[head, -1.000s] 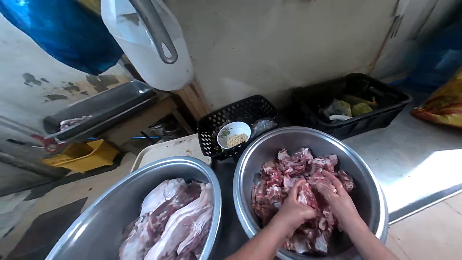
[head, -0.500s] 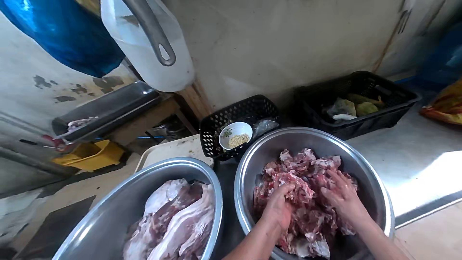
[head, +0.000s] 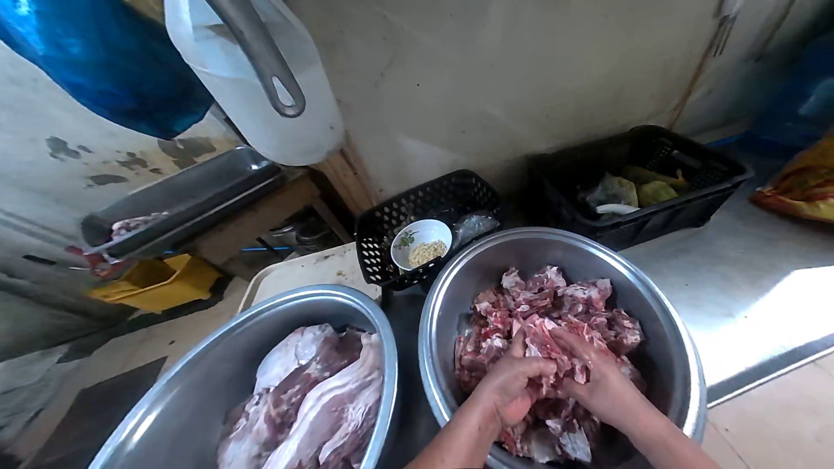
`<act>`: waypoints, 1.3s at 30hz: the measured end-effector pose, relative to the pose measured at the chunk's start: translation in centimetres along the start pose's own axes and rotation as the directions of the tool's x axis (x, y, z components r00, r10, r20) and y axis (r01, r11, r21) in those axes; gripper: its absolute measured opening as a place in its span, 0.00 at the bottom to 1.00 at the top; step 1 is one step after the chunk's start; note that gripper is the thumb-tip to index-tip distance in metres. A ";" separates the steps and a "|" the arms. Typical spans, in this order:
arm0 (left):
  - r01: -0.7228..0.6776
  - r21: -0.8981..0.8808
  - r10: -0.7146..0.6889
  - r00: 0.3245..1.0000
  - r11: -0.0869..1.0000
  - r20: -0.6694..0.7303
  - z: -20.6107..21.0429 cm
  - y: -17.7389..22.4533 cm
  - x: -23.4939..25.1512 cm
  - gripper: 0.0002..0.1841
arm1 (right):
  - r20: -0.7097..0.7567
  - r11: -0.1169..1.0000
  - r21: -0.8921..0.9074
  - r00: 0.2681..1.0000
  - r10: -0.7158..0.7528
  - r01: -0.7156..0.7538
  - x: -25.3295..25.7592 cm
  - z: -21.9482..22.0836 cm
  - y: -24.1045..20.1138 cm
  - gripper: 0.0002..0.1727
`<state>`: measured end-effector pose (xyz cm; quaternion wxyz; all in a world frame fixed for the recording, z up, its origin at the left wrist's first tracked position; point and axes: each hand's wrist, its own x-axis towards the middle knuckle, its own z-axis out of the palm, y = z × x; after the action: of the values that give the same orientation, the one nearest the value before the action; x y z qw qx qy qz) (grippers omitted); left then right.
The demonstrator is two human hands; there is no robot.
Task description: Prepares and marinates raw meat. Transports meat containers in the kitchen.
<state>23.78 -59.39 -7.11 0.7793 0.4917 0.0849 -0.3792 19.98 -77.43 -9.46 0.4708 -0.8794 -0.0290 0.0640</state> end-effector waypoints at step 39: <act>-0.216 0.944 0.151 0.971 0.249 0.183 -3.6 4.8 0.4 0.34 | 0.009 0.996 -0.040 0.997 -0.074 0.075 0.1 -0.9 1.0 0.48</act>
<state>28.22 -55.47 -5.75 0.3659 0.8568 -0.2395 -0.2732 20.16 -78.66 -9.79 0.4551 -0.8867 -0.0647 0.0490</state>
